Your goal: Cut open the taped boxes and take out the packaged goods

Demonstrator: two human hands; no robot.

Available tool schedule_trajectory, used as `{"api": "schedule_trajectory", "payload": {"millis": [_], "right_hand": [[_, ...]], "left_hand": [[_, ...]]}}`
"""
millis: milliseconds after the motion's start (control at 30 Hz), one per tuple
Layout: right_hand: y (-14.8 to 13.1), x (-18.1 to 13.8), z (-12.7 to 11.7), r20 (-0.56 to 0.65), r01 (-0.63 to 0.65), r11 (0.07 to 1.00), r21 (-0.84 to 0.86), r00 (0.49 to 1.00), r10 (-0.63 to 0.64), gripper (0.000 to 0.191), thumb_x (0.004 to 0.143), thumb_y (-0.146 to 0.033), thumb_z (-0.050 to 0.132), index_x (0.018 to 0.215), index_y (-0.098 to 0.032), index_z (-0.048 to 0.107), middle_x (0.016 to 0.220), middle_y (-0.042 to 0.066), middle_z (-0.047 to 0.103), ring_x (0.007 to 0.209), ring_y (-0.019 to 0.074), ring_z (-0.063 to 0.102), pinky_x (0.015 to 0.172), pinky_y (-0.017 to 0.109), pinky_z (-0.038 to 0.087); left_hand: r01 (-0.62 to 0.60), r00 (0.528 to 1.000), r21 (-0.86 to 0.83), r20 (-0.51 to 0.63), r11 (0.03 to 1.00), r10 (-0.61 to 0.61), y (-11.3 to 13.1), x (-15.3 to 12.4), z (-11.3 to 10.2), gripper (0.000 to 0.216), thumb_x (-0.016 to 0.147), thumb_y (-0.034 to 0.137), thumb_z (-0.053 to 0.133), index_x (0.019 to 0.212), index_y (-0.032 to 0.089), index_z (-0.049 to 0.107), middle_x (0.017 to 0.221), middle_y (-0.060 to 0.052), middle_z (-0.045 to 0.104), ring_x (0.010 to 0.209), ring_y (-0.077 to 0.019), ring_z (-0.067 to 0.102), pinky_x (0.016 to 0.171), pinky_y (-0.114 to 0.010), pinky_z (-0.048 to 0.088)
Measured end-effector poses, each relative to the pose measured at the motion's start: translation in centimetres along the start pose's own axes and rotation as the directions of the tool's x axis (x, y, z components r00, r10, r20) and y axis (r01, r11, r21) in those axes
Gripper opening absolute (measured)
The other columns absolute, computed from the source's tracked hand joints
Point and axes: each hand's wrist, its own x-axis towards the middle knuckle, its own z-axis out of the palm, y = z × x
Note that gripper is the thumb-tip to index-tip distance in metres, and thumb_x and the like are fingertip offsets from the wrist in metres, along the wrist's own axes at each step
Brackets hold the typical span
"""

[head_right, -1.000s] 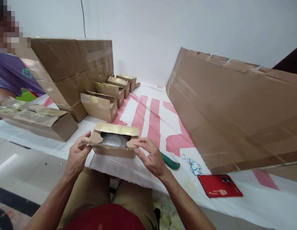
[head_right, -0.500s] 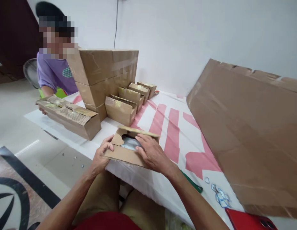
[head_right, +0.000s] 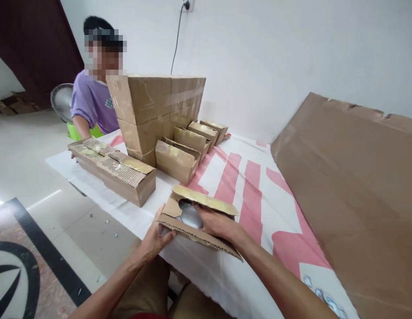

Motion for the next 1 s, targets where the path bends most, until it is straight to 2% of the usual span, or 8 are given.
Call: {"api": "schedule_trajectory", "payload": {"millis": [200,333,467,600,733,833,933,1000], "right_hand": [[-0.3,-1.1,-0.2,-0.111,0.074,0.992,0.106,0.992,-0.062,0.06,0.086,-0.023,0.062,0.146,-0.024,0.057,0.142,0.011,0.067,0.13,0.0325,0.064,0.112,0.047,0.049],[-1.2,-1.5,-1.1,-0.21,0.052,0.982,0.181,0.978,-0.013,0.049,0.086,-0.027,0.061,0.134,-0.018,0.064,0.13,0.013,0.074,0.114,0.0319,0.071,0.096,0.042,0.056],[-1.1,-2.0,-1.7,-0.388,0.106,0.986,0.129,0.921,-0.048,0.044,0.076,-0.032,0.073,0.118,-0.018,0.07,0.117,0.012,0.077,0.106,0.0322,0.071,0.093,0.045,0.055],[-0.7,-4.5,-4.1,-0.514,0.181,0.975,0.132,0.853,-0.089,0.036,0.073,-0.03,0.076,0.107,-0.019,0.073,0.106,0.01,0.078,0.095,0.0284,0.072,0.083,0.039,0.056],[-0.3,-9.0,-7.3,-0.61,0.131,0.923,0.361,0.782,0.128,0.042,0.067,-0.034,0.083,0.106,-0.021,0.074,0.104,0.007,0.078,0.092,0.0272,0.073,0.078,0.035,0.059],[0.2,-12.8,-8.0,-0.582,0.114,0.766,0.633,0.722,0.374,0.047,0.059,-0.04,0.089,0.101,-0.024,0.075,0.096,0.007,0.079,0.087,0.0296,0.075,0.072,0.035,0.06],[1.4,-16.8,-5.7,-0.509,0.149,0.562,0.814,0.649,0.565,0.046,0.068,-0.048,0.085,0.108,-0.027,0.076,0.093,0.015,0.078,0.085,0.0354,0.076,0.065,0.04,0.061],[2.8,-19.5,-2.5,-0.496,0.119,0.547,0.829,0.608,0.62,0.046,0.077,-0.053,0.075,0.118,-0.032,0.074,0.091,0.016,0.078,0.082,0.039,0.077,0.059,0.045,0.06]], "left_hand": [[0.0,0.995,0.079,-0.094,0.997,0.007,-1.0,0.3,1.2,0.066,0.086,0.033,0.07,0.147,0.023,0.047,0.154,-0.017,0.051,0.148,-0.0345,0.044,0.124,-0.054,0.034],[-0.044,0.992,0.062,-0.114,0.997,0.051,-1.0,0.5,1.1,0.055,0.088,0.039,0.07,0.138,0.022,0.055,0.142,-0.016,0.061,0.14,-0.0331,0.052,0.119,-0.052,0.039],[-0.044,0.989,0.032,-0.142,0.999,0.048,-0.9,0.6,1.4,0.045,0.085,0.044,0.071,0.122,0.02,0.062,0.125,-0.014,0.069,0.127,-0.0326,0.061,0.111,-0.05,0.046],[-0.003,0.989,0.05,-0.146,0.999,0.01,-0.4,0.4,1.7,0.043,0.084,0.042,0.072,0.119,0.021,0.06,0.115,-0.01,0.071,0.117,-0.0298,0.064,0.102,-0.044,0.051],[-0.005,0.992,0.046,-0.123,0.999,0.01,0.1,1.1,2.4,0.038,0.084,0.042,0.07,0.114,0.021,0.06,0.113,-0.01,0.07,0.117,-0.0299,0.064,0.101,-0.044,0.051],[-0.041,0.993,0.054,-0.107,0.998,0.046,0.1,3.0,4.1,0.045,0.084,0.038,0.067,0.124,0.019,0.058,0.122,-0.013,0.069,0.121,-0.0302,0.062,0.104,-0.046,0.05],[-0.079,0.992,0.088,-0.086,0.993,0.087,0.6,5.5,6.0,0.062,0.081,0.03,0.068,0.14,0.019,0.052,0.136,-0.014,0.066,0.127,-0.0305,0.061,0.108,-0.046,0.048],[-0.124,0.984,0.25,-0.092,0.96,0.151,1.7,6.9,6.1,0.073,0.079,0.024,0.067,0.149,0.018,0.046,0.146,-0.017,0.06,0.138,-0.0336,0.054,0.114,-0.05,0.043]]}}
